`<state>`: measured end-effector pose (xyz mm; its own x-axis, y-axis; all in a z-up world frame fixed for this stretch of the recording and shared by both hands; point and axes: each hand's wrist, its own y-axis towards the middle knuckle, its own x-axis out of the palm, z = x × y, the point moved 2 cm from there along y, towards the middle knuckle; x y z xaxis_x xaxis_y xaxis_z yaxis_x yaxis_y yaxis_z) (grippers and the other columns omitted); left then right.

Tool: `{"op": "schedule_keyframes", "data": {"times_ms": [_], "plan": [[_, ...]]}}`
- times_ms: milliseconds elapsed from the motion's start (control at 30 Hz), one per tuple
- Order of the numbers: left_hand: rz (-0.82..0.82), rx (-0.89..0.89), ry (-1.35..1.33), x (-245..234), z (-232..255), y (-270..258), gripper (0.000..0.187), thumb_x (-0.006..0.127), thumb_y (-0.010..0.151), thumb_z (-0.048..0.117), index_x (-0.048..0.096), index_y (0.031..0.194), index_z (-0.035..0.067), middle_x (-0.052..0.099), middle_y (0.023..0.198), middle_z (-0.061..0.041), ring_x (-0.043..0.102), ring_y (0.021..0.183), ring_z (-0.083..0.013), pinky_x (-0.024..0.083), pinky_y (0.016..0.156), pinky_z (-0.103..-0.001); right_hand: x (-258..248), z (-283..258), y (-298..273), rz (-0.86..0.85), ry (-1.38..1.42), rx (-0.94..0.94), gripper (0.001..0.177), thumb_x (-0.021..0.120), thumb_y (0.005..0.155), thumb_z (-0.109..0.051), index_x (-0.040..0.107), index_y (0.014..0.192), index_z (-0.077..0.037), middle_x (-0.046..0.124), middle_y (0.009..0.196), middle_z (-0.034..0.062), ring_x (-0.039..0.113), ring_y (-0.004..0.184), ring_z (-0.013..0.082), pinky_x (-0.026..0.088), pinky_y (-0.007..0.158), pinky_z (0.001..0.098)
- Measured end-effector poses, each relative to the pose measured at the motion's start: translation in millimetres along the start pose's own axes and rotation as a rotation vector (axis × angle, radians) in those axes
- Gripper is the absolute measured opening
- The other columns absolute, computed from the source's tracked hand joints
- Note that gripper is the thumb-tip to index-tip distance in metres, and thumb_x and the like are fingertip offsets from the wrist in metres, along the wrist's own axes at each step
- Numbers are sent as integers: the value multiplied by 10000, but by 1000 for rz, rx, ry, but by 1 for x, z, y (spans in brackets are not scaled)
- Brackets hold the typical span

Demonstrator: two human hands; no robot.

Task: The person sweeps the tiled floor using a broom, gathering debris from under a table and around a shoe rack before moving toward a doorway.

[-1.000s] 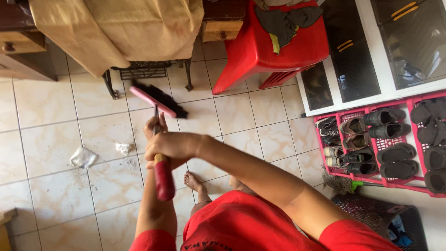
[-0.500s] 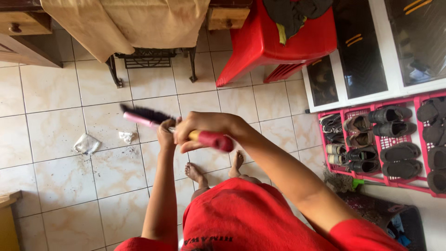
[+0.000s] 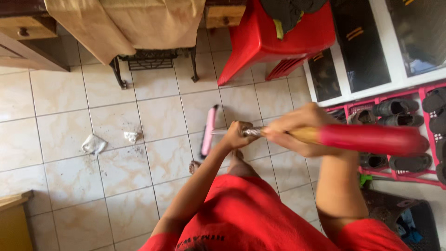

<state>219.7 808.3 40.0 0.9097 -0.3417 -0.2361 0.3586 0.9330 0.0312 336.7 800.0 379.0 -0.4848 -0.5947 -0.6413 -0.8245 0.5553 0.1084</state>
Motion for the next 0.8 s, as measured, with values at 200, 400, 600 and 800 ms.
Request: {"op": "schedule_keyframes", "data": {"times_ms": [200,400,600,800], "plan": [[307,67,106,5,-93,-38,342,847,639,248,750,849,-5,718,815,-249,702,753,-394,546,666,-431,70,32,32,-18,17,8,112,742,899,-131,741,821,-50,714,723,98,676,599,209,541,577,319],[344,46,169,-92,-139,-109,348,810,612,187,747,890,-14,742,866,-225,749,786,-365,577,721,-399,133,46,60,-89,301,-144,82,720,930,-89,705,927,-8,730,871,120,722,773,234,587,729,314],[222,-279,471,-170,-151,-142,250,804,706,244,671,663,36,636,659,-207,606,634,-425,472,572,-466,191,75,78,-66,423,-261,72,681,977,-24,697,920,17,705,887,138,725,886,273,583,930,373],[375,-213,444,-179,-23,-115,205,778,706,221,659,678,57,615,628,-179,586,586,-397,460,561,-448,112,38,87,133,390,-427,140,669,992,-59,669,865,2,727,881,139,764,873,280,641,901,387]]}}
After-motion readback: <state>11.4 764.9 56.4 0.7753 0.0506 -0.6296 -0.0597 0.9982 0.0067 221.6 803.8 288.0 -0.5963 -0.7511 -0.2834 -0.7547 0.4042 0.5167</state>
